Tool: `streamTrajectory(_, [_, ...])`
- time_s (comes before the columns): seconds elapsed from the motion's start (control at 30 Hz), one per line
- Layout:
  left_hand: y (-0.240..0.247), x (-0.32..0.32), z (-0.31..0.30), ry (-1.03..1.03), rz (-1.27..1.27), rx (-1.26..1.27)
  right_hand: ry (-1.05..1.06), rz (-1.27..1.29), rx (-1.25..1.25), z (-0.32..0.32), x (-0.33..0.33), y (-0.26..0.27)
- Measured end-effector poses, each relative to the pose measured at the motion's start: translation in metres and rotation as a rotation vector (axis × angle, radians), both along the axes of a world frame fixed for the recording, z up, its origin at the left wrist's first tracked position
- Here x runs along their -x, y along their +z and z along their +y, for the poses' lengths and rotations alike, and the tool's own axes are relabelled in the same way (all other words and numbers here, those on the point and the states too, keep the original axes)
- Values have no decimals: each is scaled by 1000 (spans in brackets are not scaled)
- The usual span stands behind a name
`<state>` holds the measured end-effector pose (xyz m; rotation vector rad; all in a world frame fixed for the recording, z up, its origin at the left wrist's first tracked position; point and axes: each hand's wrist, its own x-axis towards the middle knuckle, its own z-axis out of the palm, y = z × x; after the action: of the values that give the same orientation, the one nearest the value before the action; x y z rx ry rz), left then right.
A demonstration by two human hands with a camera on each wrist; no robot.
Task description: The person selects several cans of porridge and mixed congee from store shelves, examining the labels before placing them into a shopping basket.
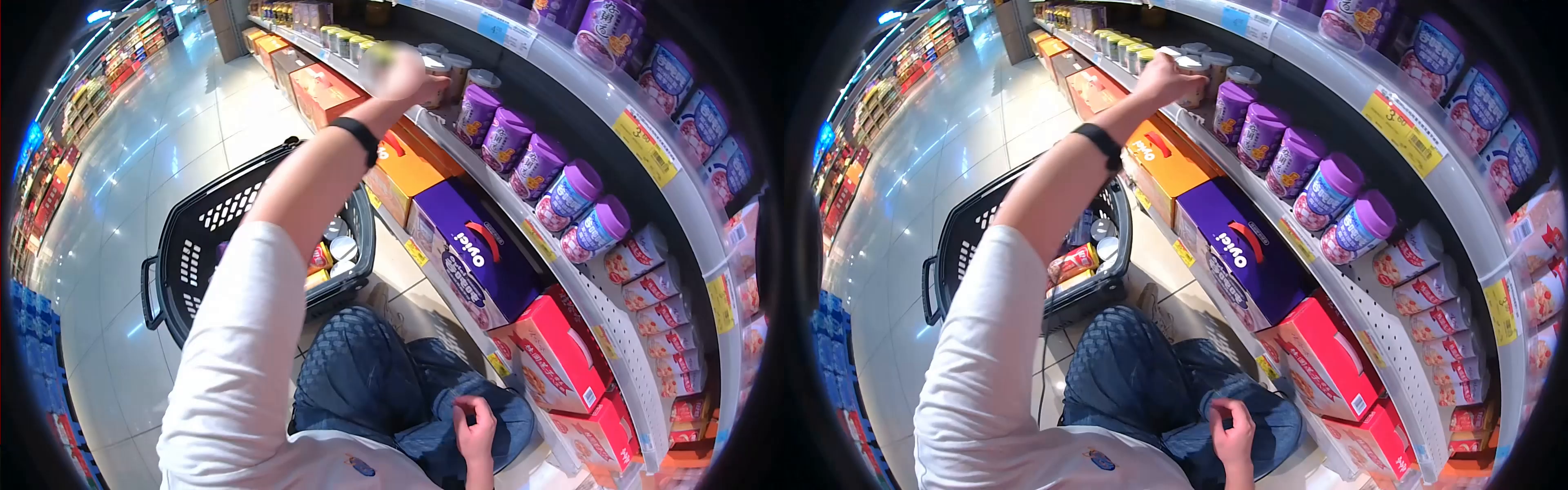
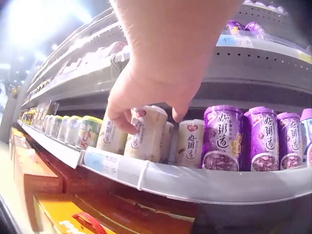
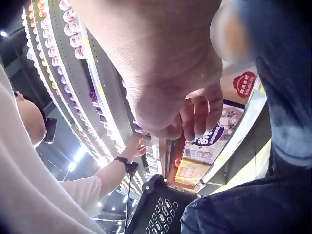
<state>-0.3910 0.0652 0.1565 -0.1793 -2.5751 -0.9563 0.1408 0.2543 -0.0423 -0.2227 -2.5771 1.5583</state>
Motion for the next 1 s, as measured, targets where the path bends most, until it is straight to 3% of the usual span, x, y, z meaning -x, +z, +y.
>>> streamTrajectory(0.03, [-4, 3, 8, 88, -72, -52, -49, -9, 3, 5, -5, -3])
streamTrajectory(0.2, [-40, 23, 32, 253, 115, -135, -144, -46, 36, 20, -20, -22])
streamTrajectory(0.3, [-39, 20, 29, 238, 141, -212, -183, -31, -58, 22, -25, -28])
streamTrajectory(0.4, [-30, 15, 20, 117, 148, -321, -173, -73, 50, 19, -19, -30])
streamTrajectory(0.43, [-27, 11, 12, 47, 179, -395, -167, -90, 137, 17, -21, -27])
streamTrajectory(0.5, [-15, 8, -18, -135, 135, -464, -93, -35, 74, 14, -21, -26])
streamTrajectory(0.53, [-4, -15, -35, -132, 188, -478, -122, -29, 104, 10, -19, -25])
streamTrajectory(0.57, [-2, -13, -61, -308, 157, -489, -150, -25, 134, 4, -17, -24])
streamTrajectory(0.6, [15, -57, -79, -221, 208, -546, -148, -26, 129, -2, -15, -22])
streamTrajectory(0.63, [14, -60, -105, -262, 381, -475, -143, -38, 128, -6, -11, -23])
streamTrajectory(0.67, [21, -75, -134, -385, 290, -475, -124, -39, 132, -10, -7, -24])
streamTrajectory(0.73, [30, -125, -169, -320, 211, -568, -87, -40, 162, -17, 0, -26])
streamTrajectory(0.77, [28, -127, -195, -348, 168, -410, -84, -47, 161, -22, 5, -27])
streamTrajectory(0.83, [11, -136, -225, -162, 67, -221, -36, -41, 113, -30, 15, -23])
streamTrajectory(1.0, [-53, -142, -259, -76, -312, 39, 28, 44, 24, -50, 30, -11])
